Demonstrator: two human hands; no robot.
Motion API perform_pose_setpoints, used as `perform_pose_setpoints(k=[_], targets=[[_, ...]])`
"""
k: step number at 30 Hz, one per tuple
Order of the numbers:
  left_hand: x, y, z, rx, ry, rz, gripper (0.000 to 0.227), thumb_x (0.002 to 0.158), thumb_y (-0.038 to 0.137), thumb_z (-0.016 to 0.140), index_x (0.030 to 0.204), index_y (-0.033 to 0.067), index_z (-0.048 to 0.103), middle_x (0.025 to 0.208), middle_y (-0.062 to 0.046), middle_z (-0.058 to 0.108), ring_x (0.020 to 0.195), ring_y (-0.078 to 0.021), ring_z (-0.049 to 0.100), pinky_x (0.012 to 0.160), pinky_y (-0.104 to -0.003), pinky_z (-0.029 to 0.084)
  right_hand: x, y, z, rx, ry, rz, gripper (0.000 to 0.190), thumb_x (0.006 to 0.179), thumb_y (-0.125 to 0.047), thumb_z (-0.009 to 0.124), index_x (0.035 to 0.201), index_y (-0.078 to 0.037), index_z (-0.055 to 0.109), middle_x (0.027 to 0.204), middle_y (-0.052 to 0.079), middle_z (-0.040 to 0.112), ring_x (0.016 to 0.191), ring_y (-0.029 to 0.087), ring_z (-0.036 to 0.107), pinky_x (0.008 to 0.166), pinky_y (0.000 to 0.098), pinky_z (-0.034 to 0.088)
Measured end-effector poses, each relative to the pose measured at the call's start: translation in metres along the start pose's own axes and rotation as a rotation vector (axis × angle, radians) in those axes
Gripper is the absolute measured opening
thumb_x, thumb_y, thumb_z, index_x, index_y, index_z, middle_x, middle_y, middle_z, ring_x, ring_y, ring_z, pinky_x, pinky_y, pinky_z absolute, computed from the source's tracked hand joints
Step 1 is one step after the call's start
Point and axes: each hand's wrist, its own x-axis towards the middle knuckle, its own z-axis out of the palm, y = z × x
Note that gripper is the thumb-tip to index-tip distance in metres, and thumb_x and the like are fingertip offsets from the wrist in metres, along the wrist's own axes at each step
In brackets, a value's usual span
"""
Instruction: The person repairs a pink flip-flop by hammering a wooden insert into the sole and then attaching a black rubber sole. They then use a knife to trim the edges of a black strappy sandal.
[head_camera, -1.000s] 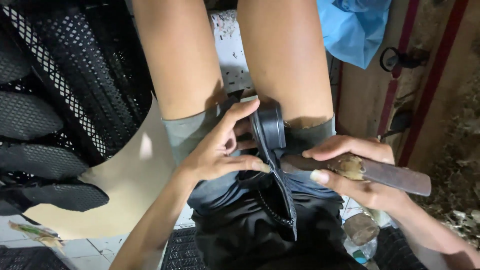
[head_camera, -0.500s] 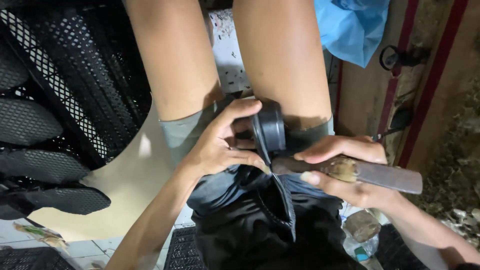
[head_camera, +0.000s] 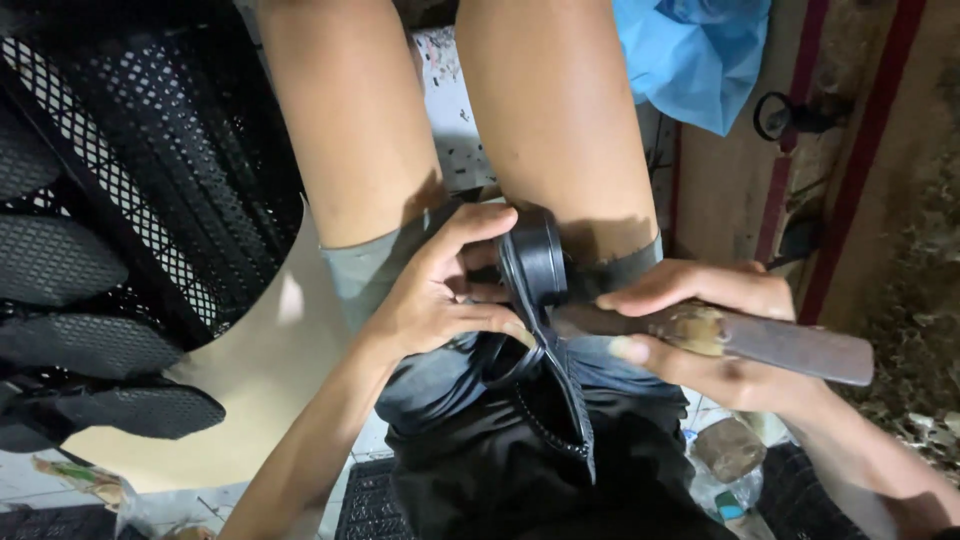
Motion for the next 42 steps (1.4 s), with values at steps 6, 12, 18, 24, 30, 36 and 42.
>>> perform_pose_setpoints(k=[6, 12, 18, 24, 30, 36, 42], targets=[[0.001, 0.013, 0.009, 0.129, 0.067, -0.034, 0.091, 0.056, 0.010, 0.075, 0.131, 0.0096, 0.023, 0.141, -0.011, 0.023, 0.123, -0.0242, 0.038, 0.091, -0.032, 0.043, -0.008, -0.001, 0.008, 0.048, 0.044, -0.038, 0.018, 0.066, -0.005, 0.068, 0.081, -0.001, 0.061, 0.085, 0.013, 0.066, 0.077, 0.017, 0.068, 0.073, 0.0221, 0.056], [0.007, -0.007, 0.024, -0.121, 0.133, 0.240, 0.064, 0.067, 0.031, 0.074, 0.117, 0.0116, 0.038, 0.109, -0.013, 0.049, 0.094, -0.0210, 0.054, 0.082, -0.031, 0.047, -0.018, -0.005, 0.011, 0.078, 0.159, -0.051, 0.020, 0.071, -0.015, 0.060, 0.086, -0.002, 0.060, 0.088, 0.014, 0.065, 0.081, 0.020, 0.068, 0.074, 0.0264, 0.057], [0.022, -0.007, 0.037, 0.090, 0.505, 0.220, 0.043, 0.079, 0.046, 0.052, 0.106, 0.0128, 0.047, 0.100, -0.004, 0.044, 0.080, -0.0101, 0.049, 0.069, -0.021, 0.045, -0.007, -0.010, 0.025, -0.184, 0.334, -0.225, 0.013, 0.068, -0.009, 0.063, 0.079, -0.002, 0.058, 0.079, 0.015, 0.064, 0.068, 0.019, 0.068, 0.066, 0.0259, 0.058], [0.029, 0.000, 0.034, 0.211, 0.517, 0.208, 0.040, 0.084, 0.044, 0.047, 0.105, 0.0102, 0.046, 0.097, -0.002, 0.047, 0.090, -0.0104, 0.045, 0.085, -0.022, 0.034, 0.007, -0.006, 0.015, -0.184, 0.333, -0.251, 0.013, 0.070, -0.012, 0.062, 0.076, -0.002, 0.058, 0.078, 0.014, 0.064, 0.066, 0.018, 0.068, 0.063, 0.0239, 0.058], [0.036, -0.005, 0.032, 0.194, 0.545, 0.195, 0.030, 0.086, 0.032, 0.045, 0.105, 0.0084, 0.047, 0.094, -0.002, 0.045, 0.083, -0.0091, 0.043, 0.078, -0.021, 0.035, 0.026, 0.000, 0.011, -0.249, 0.280, -0.211, 0.009, 0.071, -0.011, 0.064, 0.074, -0.003, 0.061, 0.077, 0.010, 0.066, 0.062, 0.013, 0.068, 0.054, 0.0173, 0.054], [0.034, -0.005, 0.031, 0.251, 0.519, 0.196, 0.036, 0.086, 0.038, 0.043, 0.105, 0.0080, 0.046, 0.097, -0.005, 0.047, 0.090, -0.0129, 0.045, 0.083, -0.024, 0.035, 0.050, -0.017, 0.004, -0.249, 0.272, -0.184, 0.012, 0.069, -0.006, 0.066, 0.077, -0.003, 0.059, 0.078, 0.011, 0.065, 0.063, 0.013, 0.067, 0.059, 0.0191, 0.056], [0.035, -0.005, 0.031, 0.264, 0.512, 0.188, 0.045, 0.085, 0.046, 0.041, 0.104, 0.0059, 0.048, 0.100, -0.007, 0.050, 0.096, -0.0147, 0.048, 0.088, -0.025, 0.036, 0.064, -0.015, -0.015, -0.130, 0.068, -0.152, 0.012, 0.074, -0.012, 0.062, 0.084, -0.007, 0.059, 0.080, 0.005, 0.067, 0.038, 0.000, 0.054, 0.033, 0.0088, 0.044]])
